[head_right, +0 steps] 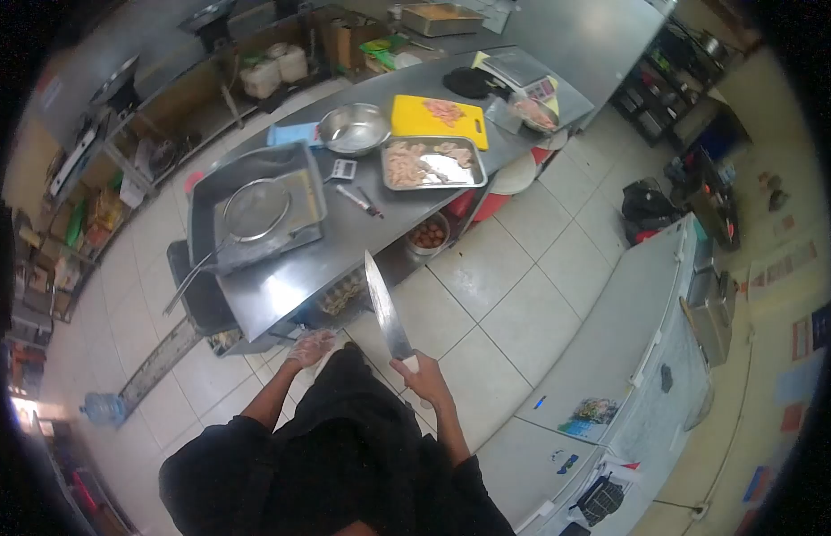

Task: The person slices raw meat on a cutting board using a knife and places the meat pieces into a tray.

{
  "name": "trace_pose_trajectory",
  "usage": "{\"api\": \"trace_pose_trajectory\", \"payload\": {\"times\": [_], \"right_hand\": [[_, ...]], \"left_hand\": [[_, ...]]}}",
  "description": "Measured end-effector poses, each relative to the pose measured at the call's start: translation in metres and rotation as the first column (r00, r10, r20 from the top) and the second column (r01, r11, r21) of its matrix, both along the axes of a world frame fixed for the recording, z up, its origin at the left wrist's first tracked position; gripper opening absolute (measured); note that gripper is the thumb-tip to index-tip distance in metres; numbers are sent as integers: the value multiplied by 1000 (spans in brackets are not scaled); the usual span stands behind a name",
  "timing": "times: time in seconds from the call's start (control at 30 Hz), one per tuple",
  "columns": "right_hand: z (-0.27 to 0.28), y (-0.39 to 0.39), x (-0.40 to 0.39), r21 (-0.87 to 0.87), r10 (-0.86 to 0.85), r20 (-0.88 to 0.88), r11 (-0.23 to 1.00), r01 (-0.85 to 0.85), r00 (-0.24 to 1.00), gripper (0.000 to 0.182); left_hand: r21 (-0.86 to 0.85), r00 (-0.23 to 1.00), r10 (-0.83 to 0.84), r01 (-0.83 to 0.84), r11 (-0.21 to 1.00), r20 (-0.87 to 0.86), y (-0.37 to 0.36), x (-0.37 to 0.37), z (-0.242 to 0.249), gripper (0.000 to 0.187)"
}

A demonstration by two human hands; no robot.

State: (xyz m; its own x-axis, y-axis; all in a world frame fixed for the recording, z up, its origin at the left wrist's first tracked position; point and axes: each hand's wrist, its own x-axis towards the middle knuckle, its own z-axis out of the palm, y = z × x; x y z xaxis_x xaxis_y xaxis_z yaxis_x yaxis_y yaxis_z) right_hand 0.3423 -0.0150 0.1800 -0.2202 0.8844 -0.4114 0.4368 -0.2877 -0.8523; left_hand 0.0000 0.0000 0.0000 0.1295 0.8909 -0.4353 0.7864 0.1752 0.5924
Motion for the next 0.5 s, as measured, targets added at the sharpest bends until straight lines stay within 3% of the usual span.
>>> {"api": "trace_pose_trajectory", "payload": {"times": [0.07, 0.1, 0.17, 0.2, 0.27, 0.33, 0.4, 0.47, 0.5], "right_hand": [[-11, 7, -33, 98, -70, -77, 992, 78, 995, 35], [7, 3, 63, 25, -89, 10, 996, 89, 996, 35], [2, 33, 61, -8, -144, 18, 990, 144, 989, 35], [-5, 51, 61, 8, -149, -1, 989, 149, 989, 35], [-13, 72, 79, -59, -279, 14, 958, 280, 960, 35], [-20, 96, 101, -76, -348, 49, 933, 351, 936, 35], [-28, 126, 127, -128, -439, 123, 882, 453, 890, 34], [-21, 158, 152, -102, -505, 119, 850, 516, 855, 36], [-21, 176, 164, -70, -540, 88, 835, 546, 837, 36]], "left_hand": [[137, 992, -124, 118, 984, 37, 36, -16, 47, 45], [68, 983, -133, 125, 990, 128, 32, 103, 56, 45], [94, 951, -85, 59, 994, 297, 86, 119, 100, 41], [112, 955, -96, 67, 991, 280, 120, 126, 114, 41], [53, 824, -76, 56, 997, 562, 175, 157, 127, 42], [109, 720, -100, 34, 993, 687, 241, 185, 111, 43], [241, 847, -135, 9, 971, 513, 309, 211, 155, 43], [356, 822, -227, 31, 934, 523, 376, 224, 197, 42], [433, 875, -205, -6, 901, 439, 408, 232, 198, 41]]}}
